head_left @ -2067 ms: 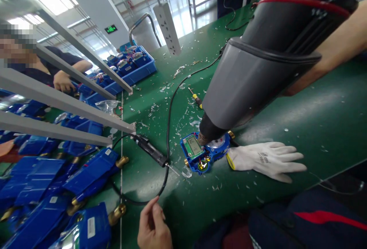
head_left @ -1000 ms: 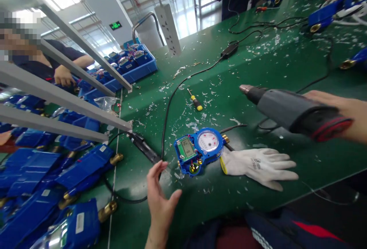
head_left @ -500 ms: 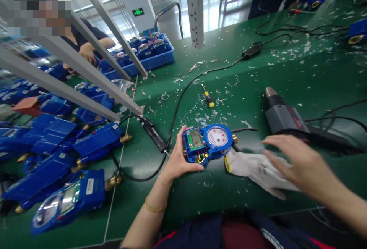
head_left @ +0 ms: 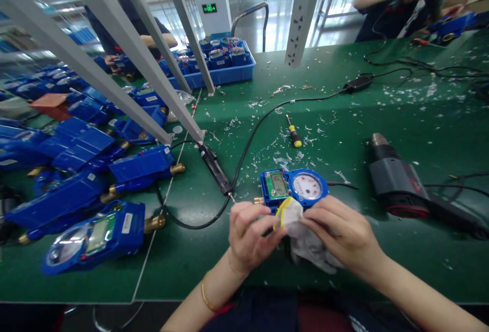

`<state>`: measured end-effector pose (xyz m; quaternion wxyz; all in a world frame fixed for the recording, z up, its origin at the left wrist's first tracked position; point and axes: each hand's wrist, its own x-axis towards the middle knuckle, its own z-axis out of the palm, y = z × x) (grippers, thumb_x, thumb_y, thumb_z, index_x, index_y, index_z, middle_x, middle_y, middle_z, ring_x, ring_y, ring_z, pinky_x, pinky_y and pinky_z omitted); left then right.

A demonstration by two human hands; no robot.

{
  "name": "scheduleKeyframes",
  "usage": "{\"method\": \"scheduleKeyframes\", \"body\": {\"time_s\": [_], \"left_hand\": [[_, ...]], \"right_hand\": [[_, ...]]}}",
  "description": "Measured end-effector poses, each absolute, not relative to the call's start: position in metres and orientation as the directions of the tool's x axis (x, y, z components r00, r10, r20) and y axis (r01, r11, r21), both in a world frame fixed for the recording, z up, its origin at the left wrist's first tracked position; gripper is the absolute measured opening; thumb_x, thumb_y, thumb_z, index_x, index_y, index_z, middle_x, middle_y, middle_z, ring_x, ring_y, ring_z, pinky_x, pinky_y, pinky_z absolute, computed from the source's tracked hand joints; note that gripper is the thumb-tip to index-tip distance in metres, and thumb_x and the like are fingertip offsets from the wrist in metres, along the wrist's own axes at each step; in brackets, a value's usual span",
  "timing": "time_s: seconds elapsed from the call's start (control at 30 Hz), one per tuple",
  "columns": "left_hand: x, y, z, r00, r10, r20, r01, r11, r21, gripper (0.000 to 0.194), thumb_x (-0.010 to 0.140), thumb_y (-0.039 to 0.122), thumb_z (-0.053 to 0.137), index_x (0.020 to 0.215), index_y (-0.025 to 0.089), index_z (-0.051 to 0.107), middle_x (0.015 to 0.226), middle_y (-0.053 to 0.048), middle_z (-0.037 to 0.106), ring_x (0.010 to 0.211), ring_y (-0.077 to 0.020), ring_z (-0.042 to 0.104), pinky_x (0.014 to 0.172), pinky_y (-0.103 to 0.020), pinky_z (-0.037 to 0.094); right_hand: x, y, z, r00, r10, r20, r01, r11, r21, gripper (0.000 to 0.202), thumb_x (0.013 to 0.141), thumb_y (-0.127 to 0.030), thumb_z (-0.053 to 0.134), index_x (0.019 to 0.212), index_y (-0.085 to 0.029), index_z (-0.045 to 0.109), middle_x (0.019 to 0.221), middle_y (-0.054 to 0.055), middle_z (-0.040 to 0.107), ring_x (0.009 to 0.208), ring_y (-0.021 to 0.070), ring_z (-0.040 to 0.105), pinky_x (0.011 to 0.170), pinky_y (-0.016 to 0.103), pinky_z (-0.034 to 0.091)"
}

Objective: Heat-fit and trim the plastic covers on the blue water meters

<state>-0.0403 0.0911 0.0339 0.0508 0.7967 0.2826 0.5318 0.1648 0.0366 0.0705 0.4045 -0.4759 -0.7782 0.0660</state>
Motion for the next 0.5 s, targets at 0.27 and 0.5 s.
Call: {"method": "scheduleKeyframes", "body": {"time_s": [0.27, 0.5], "left_hand": [[-0.015, 0.076, 0.038, 0.473, 0.585, 0.659, 0.589, -0.766, 0.258, 0.028, 0.090, 0.024, 0.069, 0.117, 0.020, 0.067, 0.100, 0.000, 0.077, 0.091, -0.0182, 0.060, 0.082, -0.034, 0.039], [-0.011, 0.076, 0.037, 0.445, 0.602, 0.664, 0.622, -0.740, 0.254, 0.006, 0.091, 0.023, 0.068, 0.095, 0.020, 0.066, 0.086, 0.002, 0.076, 0.084, -0.0165, 0.059, 0.079, -0.034, 0.033]], "right_hand": [[0.233, 0.052, 0.041, -0.036, 0.947, 0.319, 0.942, 0.138, -0.305, 0.041, 0.093, -0.033, 0.055, 0.129, -0.013, 0.054, 0.118, 0.014, 0.058, 0.103, 0.0226, 0.059, 0.090, 0.035, 0.051], [0.250, 0.044, -0.016, -0.012, 0.996, -0.088, 0.997, 0.019, 0.073, 0.068, 0.081, -0.033, 0.067, 0.141, -0.011, 0.045, 0.124, 0.019, 0.054, 0.109, 0.0338, 0.055, 0.084, 0.042, 0.051]]}}
